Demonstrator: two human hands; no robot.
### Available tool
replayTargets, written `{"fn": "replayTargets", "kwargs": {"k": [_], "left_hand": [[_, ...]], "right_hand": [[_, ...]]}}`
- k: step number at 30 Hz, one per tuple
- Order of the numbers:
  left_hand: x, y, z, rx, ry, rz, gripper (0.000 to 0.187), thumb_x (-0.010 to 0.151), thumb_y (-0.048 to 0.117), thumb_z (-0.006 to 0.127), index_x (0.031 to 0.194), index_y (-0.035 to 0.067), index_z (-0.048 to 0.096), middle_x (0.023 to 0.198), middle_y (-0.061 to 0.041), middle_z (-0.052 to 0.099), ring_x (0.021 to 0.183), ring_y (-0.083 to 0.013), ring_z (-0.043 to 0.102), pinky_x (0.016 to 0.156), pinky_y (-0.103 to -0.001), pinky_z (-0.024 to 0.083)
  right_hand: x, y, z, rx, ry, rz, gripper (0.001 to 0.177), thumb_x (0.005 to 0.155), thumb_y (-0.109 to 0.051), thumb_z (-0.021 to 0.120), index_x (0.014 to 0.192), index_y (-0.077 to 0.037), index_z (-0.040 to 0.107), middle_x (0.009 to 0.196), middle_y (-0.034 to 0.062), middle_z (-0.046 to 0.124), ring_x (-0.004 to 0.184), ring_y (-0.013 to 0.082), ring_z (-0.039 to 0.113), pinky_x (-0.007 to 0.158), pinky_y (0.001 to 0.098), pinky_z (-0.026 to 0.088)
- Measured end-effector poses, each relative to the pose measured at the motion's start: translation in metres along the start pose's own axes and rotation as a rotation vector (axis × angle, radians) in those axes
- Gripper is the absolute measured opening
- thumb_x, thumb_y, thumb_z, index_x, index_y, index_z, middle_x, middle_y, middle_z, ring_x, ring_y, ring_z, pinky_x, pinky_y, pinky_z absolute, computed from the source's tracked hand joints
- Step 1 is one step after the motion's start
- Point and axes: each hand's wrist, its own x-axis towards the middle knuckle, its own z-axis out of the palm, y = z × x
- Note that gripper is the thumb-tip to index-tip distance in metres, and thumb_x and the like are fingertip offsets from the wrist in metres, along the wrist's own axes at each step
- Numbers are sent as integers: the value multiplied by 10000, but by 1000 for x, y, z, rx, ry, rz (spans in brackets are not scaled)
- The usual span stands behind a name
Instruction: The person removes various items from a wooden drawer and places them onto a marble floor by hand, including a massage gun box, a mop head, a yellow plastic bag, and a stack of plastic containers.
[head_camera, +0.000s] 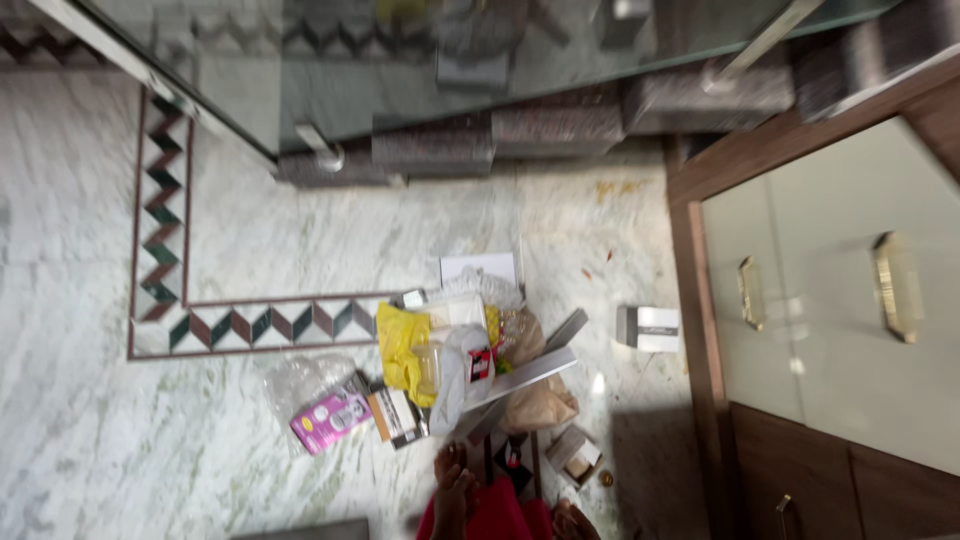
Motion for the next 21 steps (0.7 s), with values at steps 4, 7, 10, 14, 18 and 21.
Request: {"fn": "replayTargets", "kwargs": {"k": [4,7,10,14,18,21], "left_hand": [[-49,37,23,-113,-263,199,567,944,184,678,1477,134,492,1025,-85,660,786,-219,621,564,-348,471],[-86,46,51,12,-315,132,557,969,287,630,1504,183,516,1291,-62,716,1103,-201,686,867,-367,526],[-124,59,105,65,-472,178,556,998,359,557,1506,143,485,1412,-100,664,1283,-249,616,1082,-451,449],[-196,83,156,126,-652,247,595,1009,386,547,1533,119,454,1487,-81,602,1378,-218,540,1115,-402,400],[-276,101,194,172,-730,300,592,1010,374,552,1523,90,472,1504,-102,582,1393,-229,524,1122,-412,395],[-330,105,214,179,-841,328,585,1013,372,538,1516,84,459,1514,-102,564,1403,-221,512,1118,-407,399]], "right_hand": [[-44,-36,-1,130,-43,-81,368,1004,-95,579,1363,-33,635,1081,117,740,913,188,707,753,332,540],[-65,-60,-2,216,-102,-131,389,1003,-99,591,1383,-27,630,1085,115,755,918,178,719,763,328,549],[-89,-91,-3,265,-249,-271,369,1061,-152,590,1410,-48,648,1095,109,722,885,184,601,733,323,477],[-137,-144,-7,415,-299,-301,418,1016,-197,539,1418,-83,568,1270,66,712,1147,182,684,955,327,548],[-192,-201,-27,535,-321,-355,448,1036,-220,515,1454,-64,545,1298,93,665,1168,215,640,966,357,507],[-239,-236,-51,553,-318,-424,453,1049,-216,518,1474,-62,494,1345,102,639,1220,204,616,1016,358,498]]}}
